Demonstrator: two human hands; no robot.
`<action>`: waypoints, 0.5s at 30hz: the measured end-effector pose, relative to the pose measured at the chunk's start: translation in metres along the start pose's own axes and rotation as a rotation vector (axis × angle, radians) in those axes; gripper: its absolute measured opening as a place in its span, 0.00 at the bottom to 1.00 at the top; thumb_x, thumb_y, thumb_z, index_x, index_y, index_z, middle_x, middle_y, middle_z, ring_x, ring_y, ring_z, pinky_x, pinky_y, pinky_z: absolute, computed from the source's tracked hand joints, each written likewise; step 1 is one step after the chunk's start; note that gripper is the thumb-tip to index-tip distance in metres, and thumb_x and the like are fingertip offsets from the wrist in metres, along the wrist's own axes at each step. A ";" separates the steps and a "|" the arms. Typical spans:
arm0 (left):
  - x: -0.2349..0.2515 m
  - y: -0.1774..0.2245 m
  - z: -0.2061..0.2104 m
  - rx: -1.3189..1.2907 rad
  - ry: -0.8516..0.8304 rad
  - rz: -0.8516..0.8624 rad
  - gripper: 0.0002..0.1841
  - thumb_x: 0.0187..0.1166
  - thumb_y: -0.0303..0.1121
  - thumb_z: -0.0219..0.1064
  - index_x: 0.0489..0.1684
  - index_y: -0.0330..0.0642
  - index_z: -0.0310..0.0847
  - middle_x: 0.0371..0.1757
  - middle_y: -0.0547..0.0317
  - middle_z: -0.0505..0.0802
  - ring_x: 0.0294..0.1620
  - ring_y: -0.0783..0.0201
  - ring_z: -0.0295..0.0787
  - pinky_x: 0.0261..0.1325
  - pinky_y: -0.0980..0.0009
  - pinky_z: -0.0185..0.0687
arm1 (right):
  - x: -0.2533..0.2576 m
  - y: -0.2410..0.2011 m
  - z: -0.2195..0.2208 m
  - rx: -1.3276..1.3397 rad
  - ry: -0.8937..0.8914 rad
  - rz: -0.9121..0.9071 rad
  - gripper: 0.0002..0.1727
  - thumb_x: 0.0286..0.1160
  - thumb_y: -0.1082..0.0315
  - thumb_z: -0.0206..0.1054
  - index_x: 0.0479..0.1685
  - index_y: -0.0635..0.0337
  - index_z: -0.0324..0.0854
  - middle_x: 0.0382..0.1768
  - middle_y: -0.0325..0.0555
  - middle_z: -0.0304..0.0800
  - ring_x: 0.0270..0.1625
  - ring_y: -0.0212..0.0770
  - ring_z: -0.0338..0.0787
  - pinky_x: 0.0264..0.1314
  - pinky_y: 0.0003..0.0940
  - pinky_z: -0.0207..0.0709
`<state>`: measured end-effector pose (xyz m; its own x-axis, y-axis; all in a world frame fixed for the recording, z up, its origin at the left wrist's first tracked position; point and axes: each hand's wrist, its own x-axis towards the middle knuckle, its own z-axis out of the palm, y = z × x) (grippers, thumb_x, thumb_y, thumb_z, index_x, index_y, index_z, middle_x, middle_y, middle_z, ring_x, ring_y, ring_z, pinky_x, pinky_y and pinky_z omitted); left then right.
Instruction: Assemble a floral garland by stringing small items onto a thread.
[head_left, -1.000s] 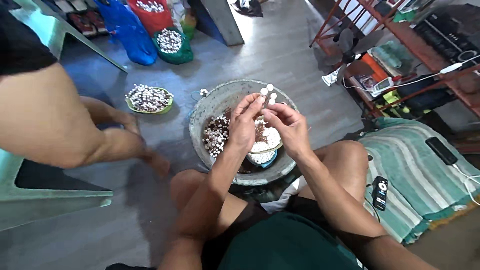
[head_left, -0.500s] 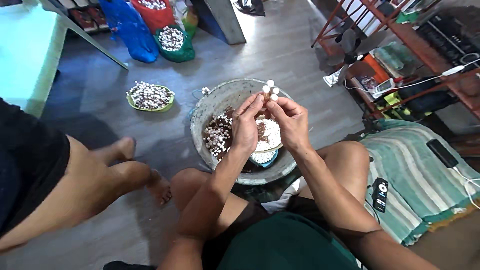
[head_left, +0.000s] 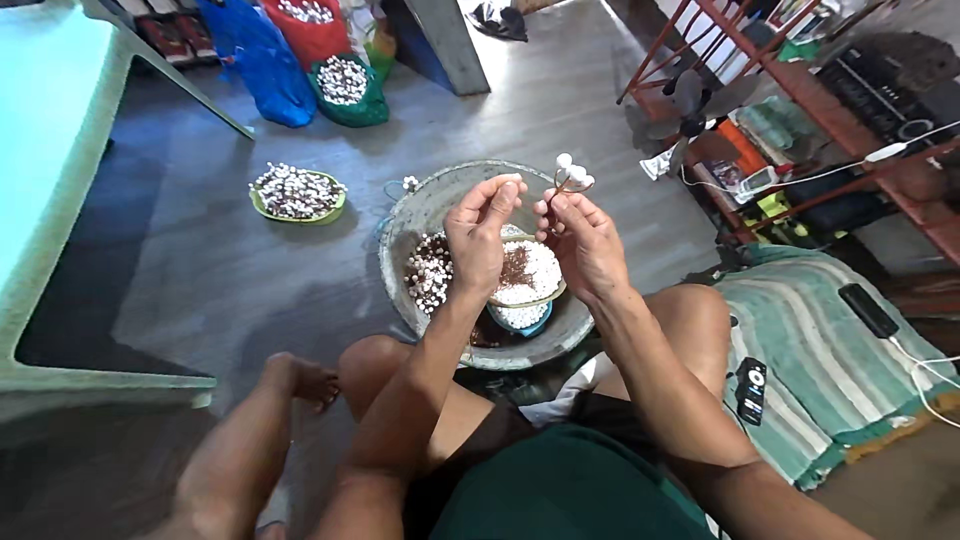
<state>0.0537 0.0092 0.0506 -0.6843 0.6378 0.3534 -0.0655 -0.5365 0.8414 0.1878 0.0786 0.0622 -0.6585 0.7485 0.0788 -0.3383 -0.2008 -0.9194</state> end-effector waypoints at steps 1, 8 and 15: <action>0.001 0.002 -0.001 0.047 -0.023 0.019 0.12 0.89 0.26 0.59 0.53 0.29 0.88 0.49 0.49 0.95 0.48 0.61 0.92 0.57 0.64 0.88 | 0.000 0.000 -0.001 -0.012 -0.008 -0.006 0.12 0.91 0.61 0.59 0.57 0.54 0.85 0.52 0.42 0.91 0.45 0.31 0.89 0.47 0.26 0.85; -0.001 0.009 0.000 0.190 -0.136 -0.009 0.10 0.82 0.27 0.69 0.55 0.31 0.89 0.49 0.50 0.93 0.44 0.61 0.93 0.49 0.65 0.93 | -0.004 0.006 0.002 -0.157 -0.017 -0.044 0.11 0.90 0.60 0.61 0.51 0.55 0.86 0.45 0.41 0.90 0.42 0.32 0.88 0.46 0.28 0.86; 0.000 0.010 -0.002 0.223 -0.083 -0.049 0.08 0.81 0.26 0.71 0.49 0.31 0.90 0.39 0.52 0.95 0.34 0.63 0.93 0.41 0.67 0.93 | -0.003 0.014 0.000 -0.267 -0.046 -0.077 0.10 0.89 0.62 0.62 0.52 0.56 0.86 0.46 0.41 0.91 0.43 0.33 0.90 0.46 0.29 0.87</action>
<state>0.0513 0.0022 0.0582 -0.6216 0.7082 0.3347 0.0710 -0.3746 0.9245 0.1849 0.0729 0.0488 -0.6694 0.7247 0.1637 -0.2035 0.0331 -0.9785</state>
